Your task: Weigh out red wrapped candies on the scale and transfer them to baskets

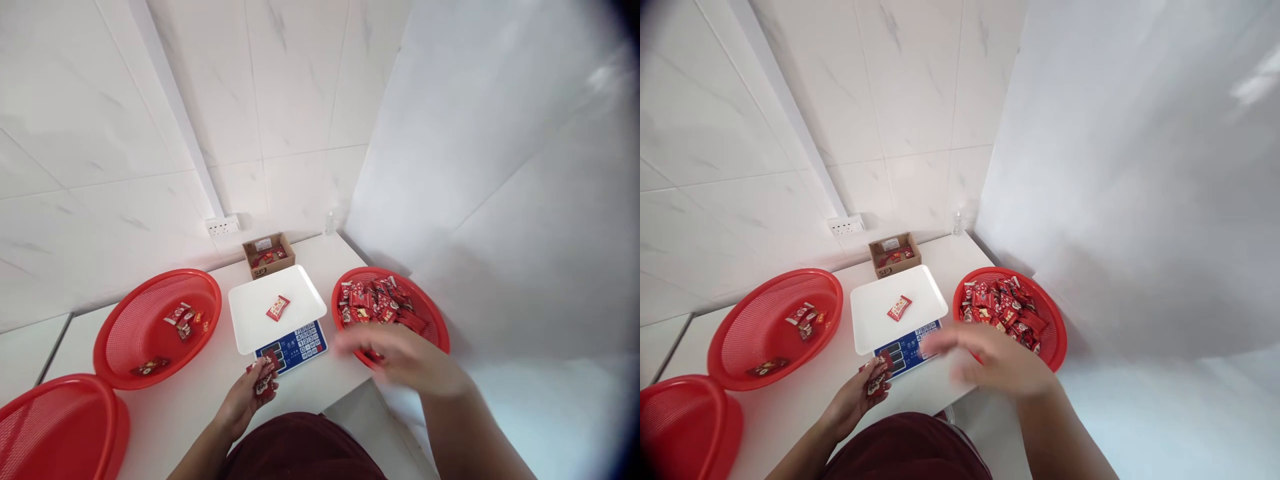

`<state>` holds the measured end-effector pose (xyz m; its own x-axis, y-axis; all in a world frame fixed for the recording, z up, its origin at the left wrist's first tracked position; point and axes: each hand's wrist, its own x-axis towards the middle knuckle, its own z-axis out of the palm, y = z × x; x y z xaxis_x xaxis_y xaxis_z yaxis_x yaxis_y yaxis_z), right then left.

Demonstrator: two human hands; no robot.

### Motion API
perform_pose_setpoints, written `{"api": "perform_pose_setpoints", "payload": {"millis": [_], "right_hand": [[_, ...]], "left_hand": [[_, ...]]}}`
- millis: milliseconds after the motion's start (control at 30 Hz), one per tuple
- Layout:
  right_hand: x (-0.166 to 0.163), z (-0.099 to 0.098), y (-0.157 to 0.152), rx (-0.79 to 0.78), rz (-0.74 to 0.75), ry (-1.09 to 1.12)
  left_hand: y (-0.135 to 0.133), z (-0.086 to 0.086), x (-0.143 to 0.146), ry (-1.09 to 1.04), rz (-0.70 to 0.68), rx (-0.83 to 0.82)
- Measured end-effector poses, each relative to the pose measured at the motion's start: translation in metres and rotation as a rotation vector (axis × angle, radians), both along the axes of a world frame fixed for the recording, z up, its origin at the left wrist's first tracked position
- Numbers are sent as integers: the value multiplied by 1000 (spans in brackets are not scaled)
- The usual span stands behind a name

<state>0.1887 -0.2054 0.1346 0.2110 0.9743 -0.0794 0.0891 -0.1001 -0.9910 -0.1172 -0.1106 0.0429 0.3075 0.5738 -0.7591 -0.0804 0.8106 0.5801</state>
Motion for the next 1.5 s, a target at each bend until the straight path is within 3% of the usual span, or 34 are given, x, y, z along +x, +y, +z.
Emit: {"api": "perform_pose_setpoints", "payload": {"millis": [100,200,300,400,533,733,900,1067,1300,1500], "right_hand": [[21,-31,37,-148,-132,-267],[47,-78,40,-459,-289,-664],[63,-119,26,-706,-219,-784],[63,-142,18,-821,-165,-876],[58,-144,23,-842,-245,-985],[71,-128,37,-843,-298,-877],[69,-122,45,-715,-373,-824],[58,-130,52,-787,-237,-808],[46,-144,67,-873,-286,-859],[50,-156,61,-689,-305,-767]], "left_hand": [[1,2,0,6,21,-23],[3,2,0,13,12,-20],[4,0,2,26,8,-12],[3,-3,5,30,3,-31],[0,-5,6,0,-18,-33],[-2,0,3,26,-14,-32],[-3,7,2,23,-9,-33],[-5,7,0,28,-7,-33],[-6,5,-2,16,-8,-33],[-8,6,-4,17,0,-40]]}}
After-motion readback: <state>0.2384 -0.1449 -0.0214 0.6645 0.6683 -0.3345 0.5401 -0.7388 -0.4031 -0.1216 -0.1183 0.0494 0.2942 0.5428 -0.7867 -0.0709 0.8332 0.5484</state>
